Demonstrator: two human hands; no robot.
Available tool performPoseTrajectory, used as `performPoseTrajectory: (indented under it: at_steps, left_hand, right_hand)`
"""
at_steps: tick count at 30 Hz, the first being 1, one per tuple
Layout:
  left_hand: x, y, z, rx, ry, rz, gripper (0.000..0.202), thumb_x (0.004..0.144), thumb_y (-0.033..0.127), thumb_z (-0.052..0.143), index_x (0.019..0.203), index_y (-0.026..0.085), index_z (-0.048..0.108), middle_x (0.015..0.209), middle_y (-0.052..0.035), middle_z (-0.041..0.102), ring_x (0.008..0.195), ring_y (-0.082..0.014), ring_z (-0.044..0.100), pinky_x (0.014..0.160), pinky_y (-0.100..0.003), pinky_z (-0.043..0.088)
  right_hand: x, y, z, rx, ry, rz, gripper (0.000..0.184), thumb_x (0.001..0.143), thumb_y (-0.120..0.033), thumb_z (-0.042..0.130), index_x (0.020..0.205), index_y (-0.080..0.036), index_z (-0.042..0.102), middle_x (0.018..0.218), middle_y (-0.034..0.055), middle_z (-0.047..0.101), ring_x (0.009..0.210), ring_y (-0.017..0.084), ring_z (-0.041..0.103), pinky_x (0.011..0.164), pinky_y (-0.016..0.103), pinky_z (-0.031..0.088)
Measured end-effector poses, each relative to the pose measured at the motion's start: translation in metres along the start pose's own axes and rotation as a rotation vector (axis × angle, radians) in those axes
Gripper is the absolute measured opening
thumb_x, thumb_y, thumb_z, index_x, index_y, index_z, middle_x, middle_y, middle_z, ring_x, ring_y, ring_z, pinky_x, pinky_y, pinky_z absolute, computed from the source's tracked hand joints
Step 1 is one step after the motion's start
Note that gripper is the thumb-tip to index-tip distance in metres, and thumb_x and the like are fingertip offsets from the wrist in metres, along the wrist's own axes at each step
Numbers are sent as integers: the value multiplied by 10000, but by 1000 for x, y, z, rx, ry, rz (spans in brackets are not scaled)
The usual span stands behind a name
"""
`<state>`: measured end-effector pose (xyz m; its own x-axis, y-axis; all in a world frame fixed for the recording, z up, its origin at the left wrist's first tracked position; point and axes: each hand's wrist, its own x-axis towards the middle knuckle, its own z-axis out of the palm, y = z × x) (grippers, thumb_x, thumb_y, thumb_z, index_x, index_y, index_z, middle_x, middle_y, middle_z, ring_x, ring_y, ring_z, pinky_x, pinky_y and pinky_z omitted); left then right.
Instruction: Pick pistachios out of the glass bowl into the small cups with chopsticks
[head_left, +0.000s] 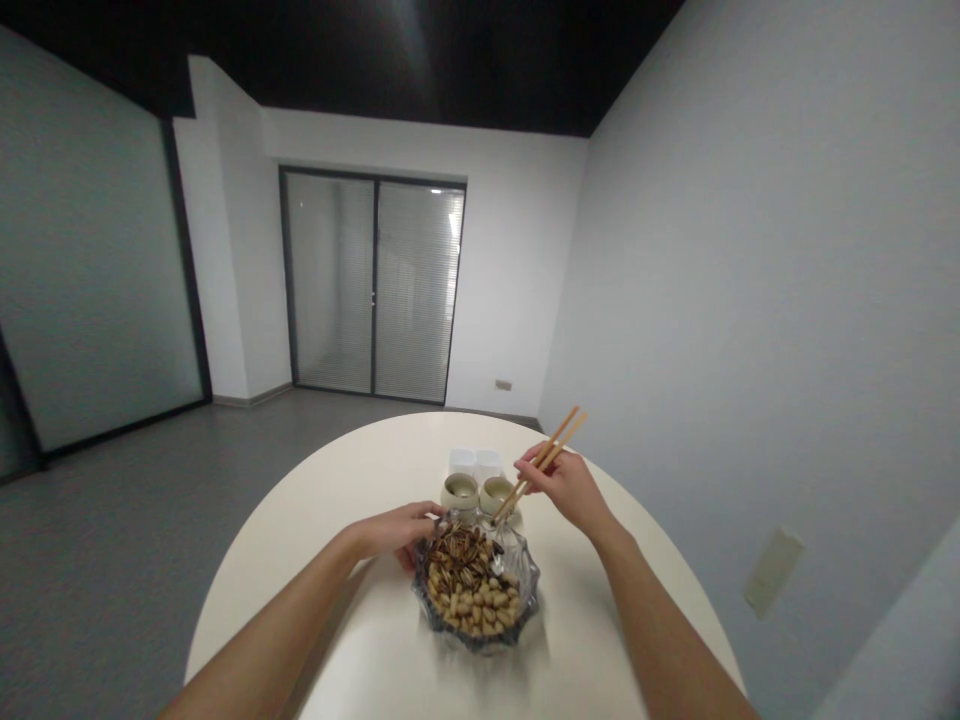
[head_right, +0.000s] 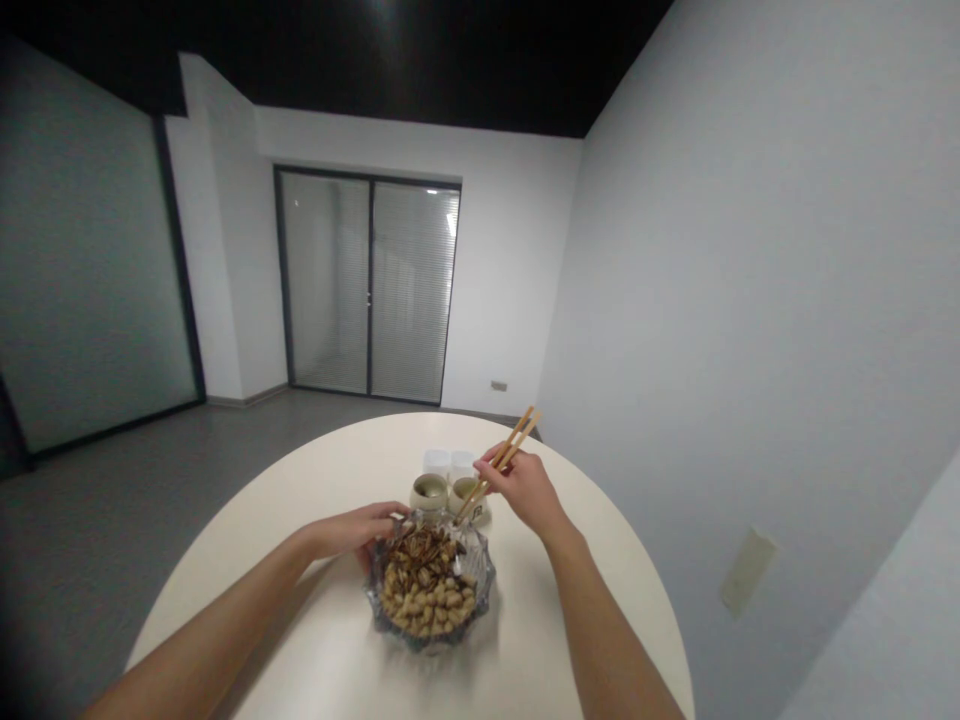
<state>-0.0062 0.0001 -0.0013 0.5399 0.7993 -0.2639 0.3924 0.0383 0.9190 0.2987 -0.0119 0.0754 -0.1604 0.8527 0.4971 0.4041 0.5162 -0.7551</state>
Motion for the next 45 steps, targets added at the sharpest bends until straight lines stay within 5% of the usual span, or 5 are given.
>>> performPoseTrajectory:
  at_steps: [9, 15, 28, 45]
  left_hand:
    - [2, -1, -1, -28, -7, -1, 653, 709, 407, 686, 1316, 180, 609, 1149, -117, 751, 800, -256, 751, 547, -286, 584]
    - [3, -3, -1, -34, -6, -8, 646, 708, 391, 680, 1313, 176, 614, 1151, -125, 755, 813, -264, 754, 555, -288, 587]
    - [2, -1, 0, -6, 3, -9, 634, 681, 440, 671, 1256, 177, 622, 1114, -115, 749, 822, -267, 744, 554, -291, 575]
    - [-2, 2, 3, 16, 20, -1, 607, 718, 486, 685, 1243, 185, 632, 1111, -107, 741, 809, -251, 738, 529, -260, 539]
  right_hand:
    - [46, -2, 28, 119, 157, -30, 596, 788, -740, 772, 927, -163, 717, 822, 101, 786, 748, 250, 793, 666, 360, 703]
    - [36, 15, 47, -75, 40, -67, 423, 899, -614, 711, 881, -192, 730, 795, 75, 802, 701, 243, 792, 729, 366, 657]
    - [-15, 9, 5, -4, 71, -30, 496, 891, -688, 707, 913, -192, 710, 791, 84, 786, 675, 248, 784, 656, 356, 673]
    - [-40, 18, 12, -68, -27, 20, 355, 907, -565, 691, 888, -212, 708, 757, 47, 778, 648, 224, 766, 638, 312, 618]
